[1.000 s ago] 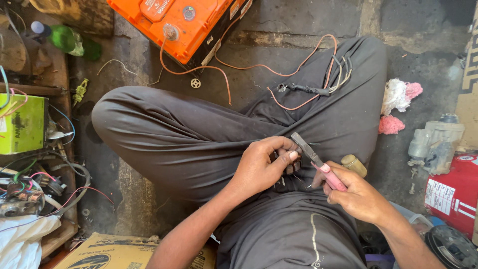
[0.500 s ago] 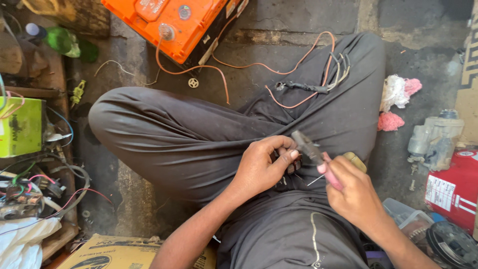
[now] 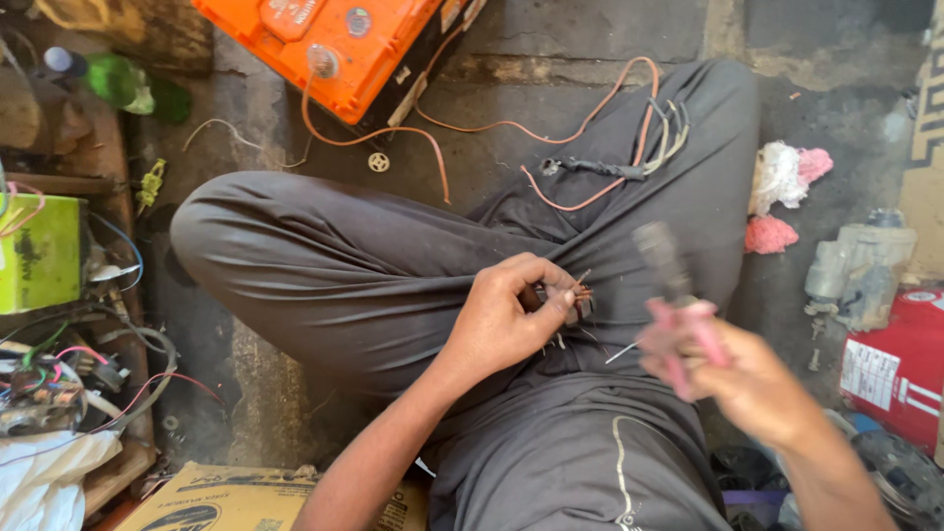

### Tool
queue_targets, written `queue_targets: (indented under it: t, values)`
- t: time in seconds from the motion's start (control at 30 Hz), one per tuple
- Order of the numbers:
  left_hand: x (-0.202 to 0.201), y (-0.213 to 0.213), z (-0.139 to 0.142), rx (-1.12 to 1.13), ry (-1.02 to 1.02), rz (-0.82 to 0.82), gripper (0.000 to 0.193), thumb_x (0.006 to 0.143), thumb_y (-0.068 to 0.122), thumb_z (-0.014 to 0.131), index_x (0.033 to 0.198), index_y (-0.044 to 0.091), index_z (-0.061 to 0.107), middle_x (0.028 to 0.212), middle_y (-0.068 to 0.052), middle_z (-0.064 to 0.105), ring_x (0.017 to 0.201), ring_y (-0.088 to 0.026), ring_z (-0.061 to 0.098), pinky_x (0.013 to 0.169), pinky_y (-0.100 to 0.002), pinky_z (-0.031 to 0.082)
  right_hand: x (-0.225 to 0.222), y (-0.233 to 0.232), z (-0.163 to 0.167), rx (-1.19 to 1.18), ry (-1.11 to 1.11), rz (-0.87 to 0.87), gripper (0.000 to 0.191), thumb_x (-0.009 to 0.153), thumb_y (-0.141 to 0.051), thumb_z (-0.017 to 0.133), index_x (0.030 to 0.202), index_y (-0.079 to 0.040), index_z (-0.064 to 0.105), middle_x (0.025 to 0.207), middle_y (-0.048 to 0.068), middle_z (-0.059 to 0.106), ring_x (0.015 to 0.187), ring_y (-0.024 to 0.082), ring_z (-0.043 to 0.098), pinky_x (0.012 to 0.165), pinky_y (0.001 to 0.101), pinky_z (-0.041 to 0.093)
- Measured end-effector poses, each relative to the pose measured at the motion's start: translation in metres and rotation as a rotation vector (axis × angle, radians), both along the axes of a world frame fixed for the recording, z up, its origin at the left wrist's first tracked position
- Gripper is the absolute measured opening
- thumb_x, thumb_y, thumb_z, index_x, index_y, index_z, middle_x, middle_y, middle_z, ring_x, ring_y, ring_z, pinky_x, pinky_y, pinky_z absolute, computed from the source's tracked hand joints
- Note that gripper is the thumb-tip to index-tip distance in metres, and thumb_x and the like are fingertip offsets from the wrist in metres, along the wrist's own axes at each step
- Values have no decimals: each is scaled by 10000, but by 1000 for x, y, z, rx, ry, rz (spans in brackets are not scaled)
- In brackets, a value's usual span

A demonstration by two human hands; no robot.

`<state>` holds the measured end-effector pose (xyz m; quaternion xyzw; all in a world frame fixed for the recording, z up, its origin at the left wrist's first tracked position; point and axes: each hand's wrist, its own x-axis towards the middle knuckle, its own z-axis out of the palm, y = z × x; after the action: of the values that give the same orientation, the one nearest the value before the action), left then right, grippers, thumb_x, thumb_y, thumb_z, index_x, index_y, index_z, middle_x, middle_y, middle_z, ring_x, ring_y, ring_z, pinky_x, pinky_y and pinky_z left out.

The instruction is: The person sits on the workshop floor with a motorcycle stator coil in their lap. They strip insulation from the coil wire ends using pliers, scrape and file the copper wires, and bend and arrange the wire leads by hand.

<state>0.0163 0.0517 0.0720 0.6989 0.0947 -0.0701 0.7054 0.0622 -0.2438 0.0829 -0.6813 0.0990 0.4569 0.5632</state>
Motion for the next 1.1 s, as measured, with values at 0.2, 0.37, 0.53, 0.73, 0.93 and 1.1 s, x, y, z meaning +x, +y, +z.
queue_targets:
  t: [0.2,0.37,0.53,0.73,0.93,1.1]
  values:
    - [-3,-2,7,66,33,-32,108,918,121,705,935,21,741,840,-51,698,625,-103,658,550,-271,507,-11,30,-2,50,-284,424,570,643,96,539,1201,18,630,1159,104,675,1148,209,627,1008,341,469]
    - [-6,-1,12,153,2,-52,116,932,130,692,921,24,736,882,-82,680,707,-197,684,633,-319,527,-9,44,12,-101,-531,526,438,687,51,564,1118,7,632,1031,69,614,955,210,637,881,338,507]
    - [-5,0,18,290,-54,-235,252,803,235,817,870,31,684,896,-112,614,758,-305,651,661,-398,511,4,38,0,-55,-409,537,291,680,56,604,957,4,679,902,71,579,794,170,560,716,312,480]
    - [-10,-12,22,383,-50,-155,219,807,234,797,878,78,660,933,-68,645,752,-250,685,682,-383,526,9,26,-22,80,102,269,406,649,82,578,1030,-5,690,857,75,646,681,133,565,550,271,484]
    - [-8,-10,16,273,-21,-158,204,809,229,791,892,91,667,932,-43,634,744,-206,691,680,-330,551,3,27,-21,184,307,166,409,567,49,542,957,77,661,809,181,665,628,273,681,485,324,509]
    - [-6,-7,16,302,-26,-99,219,813,250,794,910,100,666,916,-36,643,757,-195,689,684,-326,552,-15,36,-15,571,429,-68,469,591,48,564,1059,81,580,992,227,606,847,333,664,744,457,605]
